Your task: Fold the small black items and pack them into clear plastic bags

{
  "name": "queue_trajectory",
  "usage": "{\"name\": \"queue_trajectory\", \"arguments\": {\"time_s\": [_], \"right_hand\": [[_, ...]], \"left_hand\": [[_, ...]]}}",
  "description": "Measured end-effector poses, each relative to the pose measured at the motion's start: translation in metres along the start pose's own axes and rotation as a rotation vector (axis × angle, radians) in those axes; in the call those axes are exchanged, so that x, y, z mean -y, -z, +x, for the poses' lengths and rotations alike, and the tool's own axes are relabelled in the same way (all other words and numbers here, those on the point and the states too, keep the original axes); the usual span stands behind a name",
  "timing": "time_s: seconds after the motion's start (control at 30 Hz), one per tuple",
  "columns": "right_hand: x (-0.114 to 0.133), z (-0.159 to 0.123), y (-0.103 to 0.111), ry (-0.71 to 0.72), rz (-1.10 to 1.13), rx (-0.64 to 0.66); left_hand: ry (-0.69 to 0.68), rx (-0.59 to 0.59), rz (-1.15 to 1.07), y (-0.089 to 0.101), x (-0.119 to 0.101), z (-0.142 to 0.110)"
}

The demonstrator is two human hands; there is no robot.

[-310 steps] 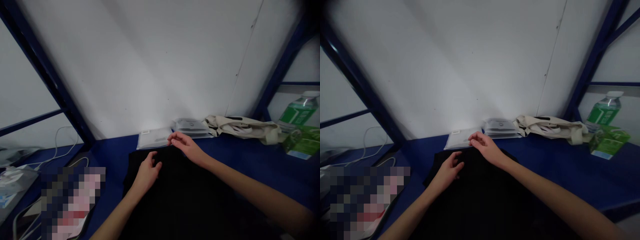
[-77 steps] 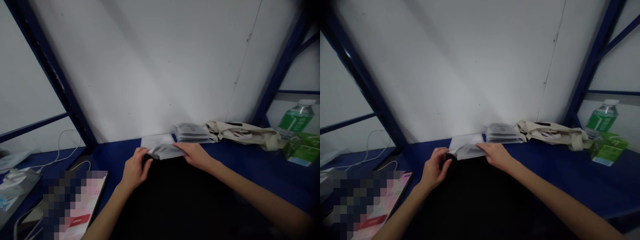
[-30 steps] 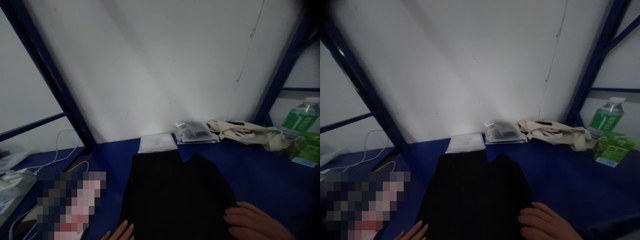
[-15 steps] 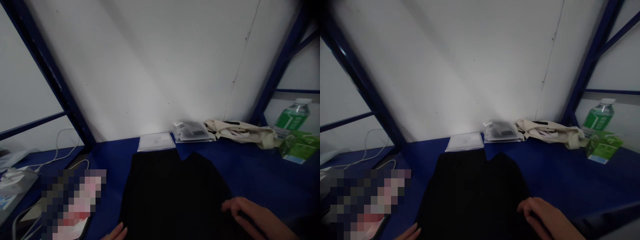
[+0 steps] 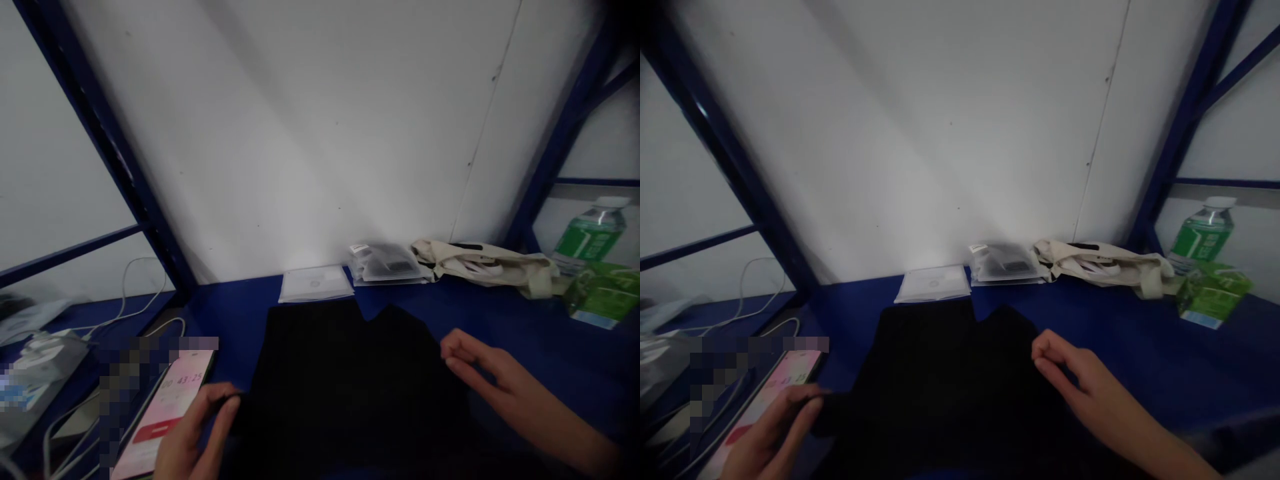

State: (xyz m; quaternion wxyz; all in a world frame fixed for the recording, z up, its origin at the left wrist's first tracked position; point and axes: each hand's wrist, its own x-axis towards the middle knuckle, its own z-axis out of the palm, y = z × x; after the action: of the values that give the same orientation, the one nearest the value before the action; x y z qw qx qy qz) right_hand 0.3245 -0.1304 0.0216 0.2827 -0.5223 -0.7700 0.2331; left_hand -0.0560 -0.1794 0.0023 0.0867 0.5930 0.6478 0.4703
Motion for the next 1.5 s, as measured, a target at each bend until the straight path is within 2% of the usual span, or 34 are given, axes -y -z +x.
{"name": "queue_trajectory", "arguments": {"time_s": [0.07, 0.17, 0.23, 0.3, 0.4, 0.53, 0.6, 0.7, 0.83, 0.93, 1.0, 1.1, 1.17, 1.23, 1.37, 1.5], "right_hand": [[0.001, 0.018, 0.003, 0.011, 0.014, -0.039], [0.000, 0.048, 0.004, 0.034, 0.063, -0.057], [-0.004, 0.070, 0.002, 0.051, 0.070, -0.062], [-0.009, 0.091, -0.001, 0.057, 0.023, -0.073], [-0.019, 0.117, -0.009, 0.048, -0.179, -0.103], [-0.031, 0.136, -0.023, 0.031, -0.611, -0.072], [-0.033, 0.139, -0.028, 0.038, -0.686, -0.031], [-0.035, 0.136, -0.027, 0.020, -0.668, -0.009], [-0.042, 0.122, -0.003, -0.128, -0.547, 0.051], [-0.049, 0.106, 0.021, -0.238, -0.368, 0.225], [-0.052, 0.093, 0.031, -0.320, -0.234, 0.372], [-0.054, 0.080, 0.033, -0.349, -0.087, 0.510], [-0.055, 0.076, 0.030, -0.316, -0.016, 0.529], [-0.055, 0.076, 0.029, -0.287, 0.034, 0.520], [-0.044, 0.083, 0.037, -0.254, 0.082, 0.458], [-0.017, 0.096, 0.043, -0.233, 0.098, 0.356]], "left_hand": [[0.038, -0.061, -0.058, -0.009, -0.008, 0.019], [0.120, -0.032, -0.090, -0.024, -0.017, 0.049], [0.152, 0.016, -0.006, -0.033, -0.019, 0.070], [0.149, 0.027, 0.177, -0.042, -0.020, 0.090], [0.172, 0.044, 0.472, -0.058, -0.018, 0.116], [0.141, 0.162, 0.728, -0.081, -0.016, 0.131], [0.082, 0.212, 0.811, -0.090, -0.014, 0.132], [0.044, 0.257, 0.865, -0.096, -0.009, 0.132], [-0.004, 0.208, 0.871, -0.094, -0.010, 0.133], [-0.187, 0.195, 0.764, -0.095, -0.022, 0.125], [-0.329, 0.300, 0.590, -0.101, -0.035, 0.113], [-0.464, 0.607, 0.290, -0.118, -0.053, 0.091], [-0.486, 0.804, 0.184, -0.131, -0.061, 0.079], [-0.478, 0.914, 0.170, -0.143, -0.064, 0.071], [-0.462, 0.938, 0.205, -0.157, -0.061, 0.064], [-0.455, 0.917, 0.208, -0.158, -0.061, 0.063]]}}
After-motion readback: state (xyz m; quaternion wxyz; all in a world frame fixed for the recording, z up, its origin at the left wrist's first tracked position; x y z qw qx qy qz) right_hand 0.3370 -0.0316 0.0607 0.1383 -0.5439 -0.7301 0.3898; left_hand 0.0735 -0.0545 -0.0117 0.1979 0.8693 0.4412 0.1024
